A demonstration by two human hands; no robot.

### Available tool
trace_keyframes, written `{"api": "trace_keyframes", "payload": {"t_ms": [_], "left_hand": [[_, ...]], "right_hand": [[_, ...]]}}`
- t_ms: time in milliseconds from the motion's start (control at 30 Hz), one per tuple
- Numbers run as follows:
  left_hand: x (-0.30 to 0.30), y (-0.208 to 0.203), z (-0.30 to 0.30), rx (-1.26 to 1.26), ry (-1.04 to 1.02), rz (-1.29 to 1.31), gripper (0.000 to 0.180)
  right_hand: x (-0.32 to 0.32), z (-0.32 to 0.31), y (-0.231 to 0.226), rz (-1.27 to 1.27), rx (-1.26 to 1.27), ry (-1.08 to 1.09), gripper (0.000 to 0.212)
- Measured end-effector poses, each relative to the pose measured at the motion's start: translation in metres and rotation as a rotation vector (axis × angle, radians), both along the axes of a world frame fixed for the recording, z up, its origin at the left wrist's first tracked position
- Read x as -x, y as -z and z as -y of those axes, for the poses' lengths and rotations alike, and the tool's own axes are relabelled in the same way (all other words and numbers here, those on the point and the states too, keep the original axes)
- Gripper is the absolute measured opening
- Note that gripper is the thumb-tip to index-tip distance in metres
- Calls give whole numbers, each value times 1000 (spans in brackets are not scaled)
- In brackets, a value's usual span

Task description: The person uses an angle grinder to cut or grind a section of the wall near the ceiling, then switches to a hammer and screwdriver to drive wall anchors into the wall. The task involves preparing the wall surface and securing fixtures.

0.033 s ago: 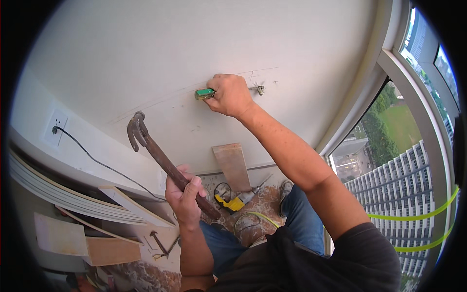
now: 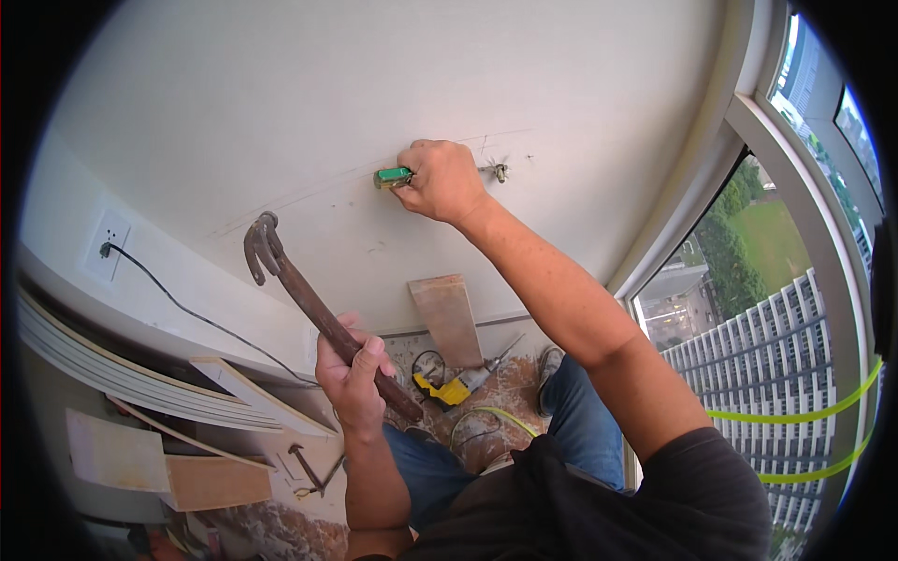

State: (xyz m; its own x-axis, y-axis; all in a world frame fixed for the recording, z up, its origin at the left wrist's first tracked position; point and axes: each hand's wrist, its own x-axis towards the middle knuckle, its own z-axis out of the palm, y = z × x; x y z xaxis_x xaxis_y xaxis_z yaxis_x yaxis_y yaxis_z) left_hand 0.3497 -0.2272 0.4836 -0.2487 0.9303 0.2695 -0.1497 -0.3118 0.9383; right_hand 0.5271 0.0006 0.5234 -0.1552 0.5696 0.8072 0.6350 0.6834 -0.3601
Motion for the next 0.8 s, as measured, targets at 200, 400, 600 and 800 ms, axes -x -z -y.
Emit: {"api": "trace_keyframes", "payload": {"t_ms": [200, 400, 600, 800], "left_hand": [[2, -7, -4, -70, 160, 158, 55], [2, -8, -1, -89, 225, 64, 59], [-4, -18, -4, -255, 106, 98, 54], [-14, -11, -12, -104, -72, 64, 41]], "right_hand": [[2, 1, -2, 15, 34, -5, 21], [-4, 0, -1, 20, 31, -7, 22], [-1, 0, -3, 6, 18, -33, 22], [-3, -7, -1, 0, 53, -19, 21]]}}
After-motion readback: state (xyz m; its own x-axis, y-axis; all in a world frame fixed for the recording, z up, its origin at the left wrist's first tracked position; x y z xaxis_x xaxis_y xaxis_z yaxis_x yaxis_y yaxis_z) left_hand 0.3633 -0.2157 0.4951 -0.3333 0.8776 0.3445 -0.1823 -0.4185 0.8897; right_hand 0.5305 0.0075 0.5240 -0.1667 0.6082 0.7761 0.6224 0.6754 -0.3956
